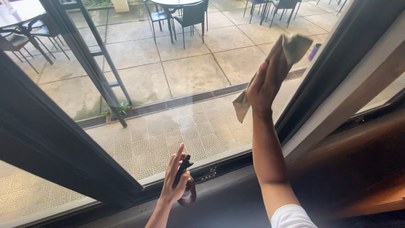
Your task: The recorder is cleaning glass windows and frames using a spray bottle and a cleaning cloth.
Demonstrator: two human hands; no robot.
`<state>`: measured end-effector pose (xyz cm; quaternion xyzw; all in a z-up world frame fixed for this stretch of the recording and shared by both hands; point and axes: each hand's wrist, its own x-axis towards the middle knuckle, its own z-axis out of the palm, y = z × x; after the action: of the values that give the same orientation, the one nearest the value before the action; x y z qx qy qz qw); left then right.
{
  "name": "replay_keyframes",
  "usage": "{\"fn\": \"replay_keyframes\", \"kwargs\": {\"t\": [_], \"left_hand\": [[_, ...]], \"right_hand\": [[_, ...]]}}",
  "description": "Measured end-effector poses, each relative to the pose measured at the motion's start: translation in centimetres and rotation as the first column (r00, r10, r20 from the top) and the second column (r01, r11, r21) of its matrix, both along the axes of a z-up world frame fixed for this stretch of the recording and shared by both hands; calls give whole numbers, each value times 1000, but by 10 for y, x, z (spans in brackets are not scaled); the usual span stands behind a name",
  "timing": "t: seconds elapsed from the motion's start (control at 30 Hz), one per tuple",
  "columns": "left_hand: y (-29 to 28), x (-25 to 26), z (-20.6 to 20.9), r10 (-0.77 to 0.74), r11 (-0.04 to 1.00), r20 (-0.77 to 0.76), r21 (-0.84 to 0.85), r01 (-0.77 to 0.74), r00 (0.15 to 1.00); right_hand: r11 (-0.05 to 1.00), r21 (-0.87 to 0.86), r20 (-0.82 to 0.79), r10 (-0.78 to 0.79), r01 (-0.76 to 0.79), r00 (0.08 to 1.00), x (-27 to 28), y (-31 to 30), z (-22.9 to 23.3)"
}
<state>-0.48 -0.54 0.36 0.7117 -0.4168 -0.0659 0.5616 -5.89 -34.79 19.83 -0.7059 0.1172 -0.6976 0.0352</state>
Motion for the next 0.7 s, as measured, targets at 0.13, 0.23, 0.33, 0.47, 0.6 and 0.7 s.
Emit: {"fn": "replay_keyframes", "kwargs": {"t": [0.13,0.23,0.33,0.47,0.6,0.7], "left_hand": [[-12,-5,4,-37,999,30,-30,38,999],[-18,-9,7,-44,999,41,-21,45,998],[-21,-12,6,-58,997,42,-44,60,997],[-22,-12,1,-53,996,55,-71,57,997],[-20,-12,0,-36,998,42,-48,38,998],[-15,-12,2,-28,999,25,-42,29,999]], "right_hand": [[989,145,-79,-23,34,997,-31,-4,-44],[969,241,-128,-25,55,992,-51,-16,-79],[916,381,-199,-49,124,979,-57,-28,-98],[879,475,-129,16,48,992,-54,-15,-63],[931,364,-29,10,1,1000,-36,-36,-34],[899,438,-3,13,-10,1000,-22,-33,-1]]}}
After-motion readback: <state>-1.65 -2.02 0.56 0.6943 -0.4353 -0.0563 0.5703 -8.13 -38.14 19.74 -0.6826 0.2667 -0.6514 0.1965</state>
